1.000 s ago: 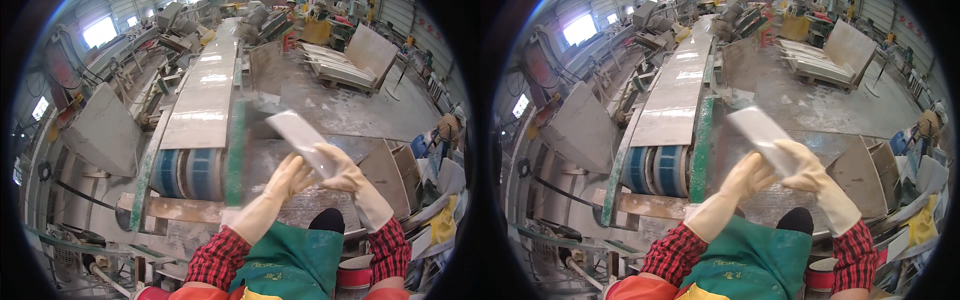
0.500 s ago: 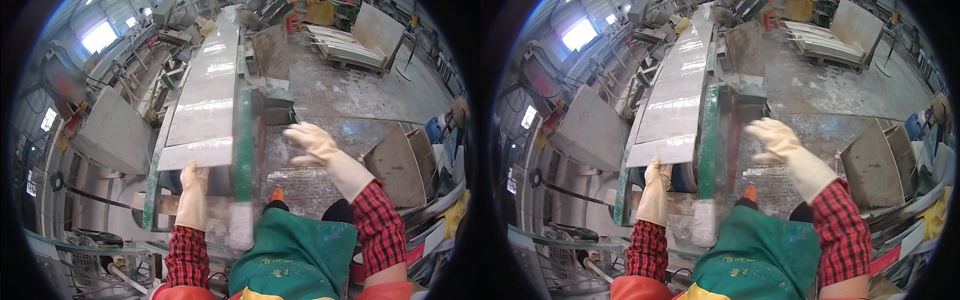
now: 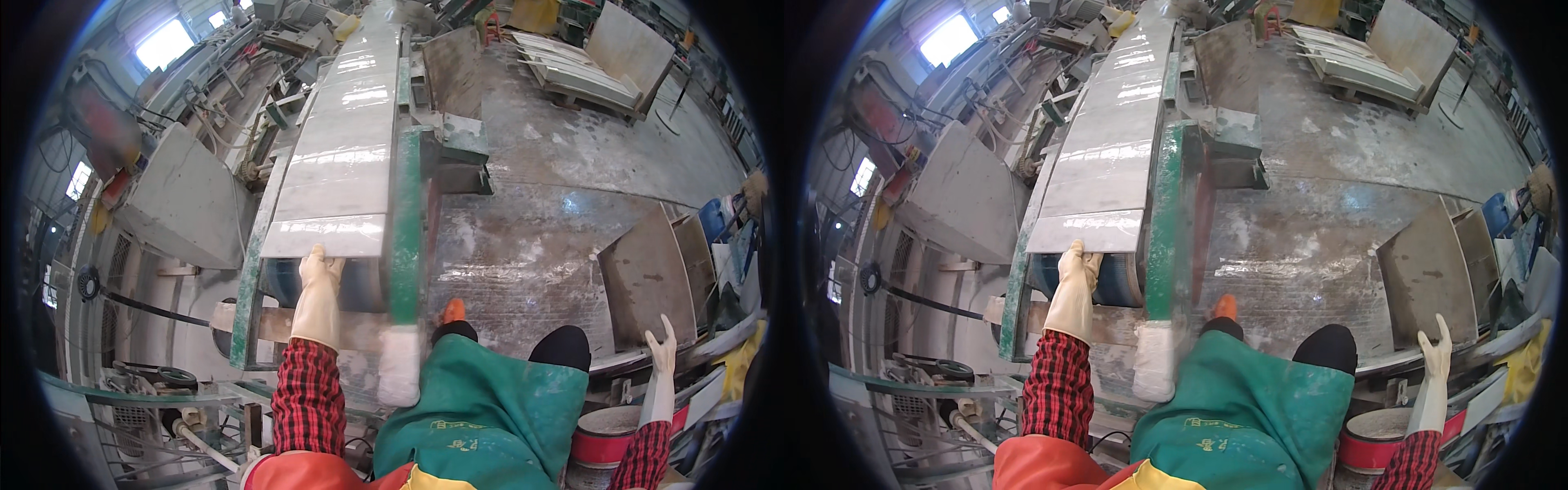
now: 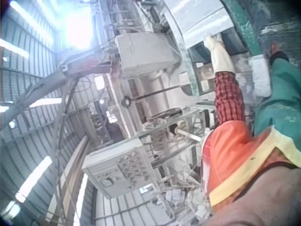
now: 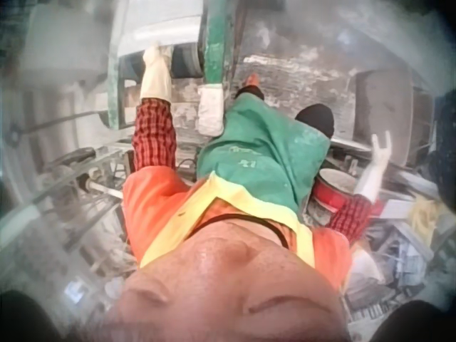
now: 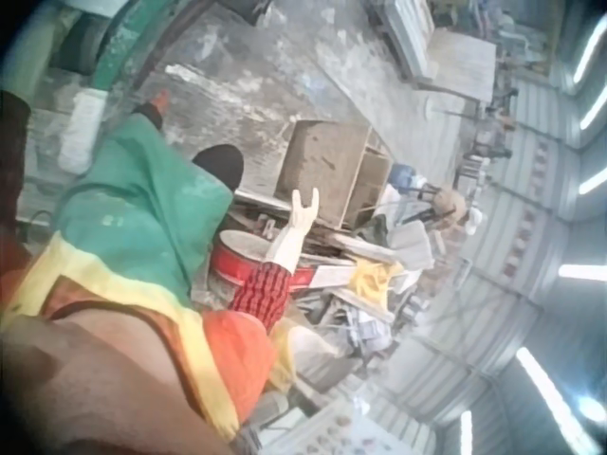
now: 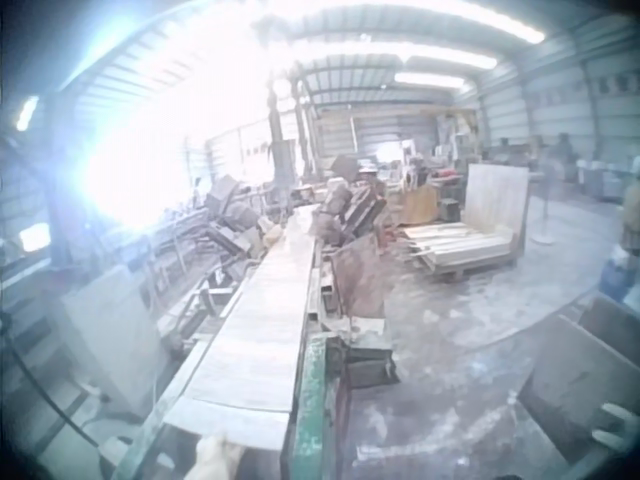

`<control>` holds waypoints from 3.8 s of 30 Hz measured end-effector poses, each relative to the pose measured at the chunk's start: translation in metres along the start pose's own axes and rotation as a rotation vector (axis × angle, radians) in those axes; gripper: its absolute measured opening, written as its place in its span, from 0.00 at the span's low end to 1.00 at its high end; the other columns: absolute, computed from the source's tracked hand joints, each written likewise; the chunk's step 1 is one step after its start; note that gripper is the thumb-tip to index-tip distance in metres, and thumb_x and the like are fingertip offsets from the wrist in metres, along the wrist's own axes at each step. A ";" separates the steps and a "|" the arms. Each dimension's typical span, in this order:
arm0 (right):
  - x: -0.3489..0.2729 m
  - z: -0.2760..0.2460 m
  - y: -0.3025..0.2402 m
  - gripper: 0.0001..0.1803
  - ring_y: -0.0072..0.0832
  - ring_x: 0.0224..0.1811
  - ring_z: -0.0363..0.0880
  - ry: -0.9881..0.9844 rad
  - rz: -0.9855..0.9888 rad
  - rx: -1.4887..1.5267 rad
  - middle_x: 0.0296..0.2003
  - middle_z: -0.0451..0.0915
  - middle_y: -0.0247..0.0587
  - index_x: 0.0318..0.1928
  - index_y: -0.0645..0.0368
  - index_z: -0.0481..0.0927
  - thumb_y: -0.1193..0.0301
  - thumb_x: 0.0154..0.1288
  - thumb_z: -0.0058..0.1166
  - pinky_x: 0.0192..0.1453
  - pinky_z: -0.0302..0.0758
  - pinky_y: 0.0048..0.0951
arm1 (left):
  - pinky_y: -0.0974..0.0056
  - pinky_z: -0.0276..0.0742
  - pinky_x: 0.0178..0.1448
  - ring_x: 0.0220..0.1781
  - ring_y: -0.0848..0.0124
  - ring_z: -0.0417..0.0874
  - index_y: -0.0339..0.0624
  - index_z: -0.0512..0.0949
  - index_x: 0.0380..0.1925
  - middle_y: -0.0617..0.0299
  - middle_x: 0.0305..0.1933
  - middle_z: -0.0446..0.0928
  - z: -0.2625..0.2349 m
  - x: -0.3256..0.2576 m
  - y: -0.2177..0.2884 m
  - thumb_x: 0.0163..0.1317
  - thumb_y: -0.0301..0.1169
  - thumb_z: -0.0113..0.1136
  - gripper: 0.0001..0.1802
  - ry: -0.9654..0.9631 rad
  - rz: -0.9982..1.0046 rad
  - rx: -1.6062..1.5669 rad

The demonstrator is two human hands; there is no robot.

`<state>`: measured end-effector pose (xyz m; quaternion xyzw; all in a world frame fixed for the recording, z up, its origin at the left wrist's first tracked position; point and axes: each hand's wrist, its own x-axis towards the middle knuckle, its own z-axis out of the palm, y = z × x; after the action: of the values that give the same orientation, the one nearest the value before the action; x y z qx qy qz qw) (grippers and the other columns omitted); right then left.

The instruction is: The person repeatedly picks up rectangular panels from a conveyor belt and places them into a nearby bin. The person wears gloves and an apron while performing this repetitive task in a factory setting.

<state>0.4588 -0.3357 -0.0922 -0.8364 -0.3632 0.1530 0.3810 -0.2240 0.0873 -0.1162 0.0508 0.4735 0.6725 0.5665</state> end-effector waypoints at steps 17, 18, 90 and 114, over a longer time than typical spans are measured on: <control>-0.039 0.006 0.043 0.37 0.40 0.76 0.64 -0.022 0.037 0.043 0.71 0.69 0.52 0.72 0.66 0.68 0.77 0.64 0.64 0.80 0.56 0.37 | 0.72 0.61 0.19 0.18 0.75 0.65 0.32 0.77 0.43 0.64 0.23 0.69 0.000 0.016 0.029 0.81 0.45 0.42 0.25 -0.044 -0.148 0.869; -0.043 0.004 0.043 0.37 0.40 0.76 0.64 -0.019 0.051 0.036 0.71 0.69 0.52 0.72 0.66 0.67 0.77 0.64 0.64 0.80 0.56 0.36 | 0.73 0.50 0.14 0.12 0.80 0.53 0.33 0.78 0.38 0.71 0.16 0.61 0.024 -0.011 0.028 0.81 0.49 0.39 0.29 0.054 -0.178 0.907; -0.158 -0.108 0.084 0.23 0.49 0.74 0.66 0.563 0.227 -0.877 0.68 0.73 0.54 0.68 0.60 0.74 0.67 0.78 0.46 0.79 0.60 0.44 | 0.46 0.62 0.77 0.70 0.40 0.72 0.39 0.80 0.58 0.36 0.63 0.77 0.094 -0.086 -0.124 0.64 0.23 0.64 0.20 -1.145 1.123 1.786; -0.159 -0.084 0.052 0.25 0.48 0.72 0.68 0.605 0.192 -0.842 0.66 0.74 0.53 0.69 0.57 0.73 0.65 0.74 0.52 0.78 0.62 0.43 | 0.48 0.64 0.75 0.66 0.46 0.77 0.40 0.83 0.52 0.45 0.54 0.84 0.093 -0.078 -0.129 0.63 0.24 0.64 0.16 -1.133 1.188 1.753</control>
<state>0.4193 -0.5185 -0.0787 -0.9533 -0.1889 -0.2202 0.0838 -0.0487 0.0663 -0.1187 0.9180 0.3565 0.1599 0.0685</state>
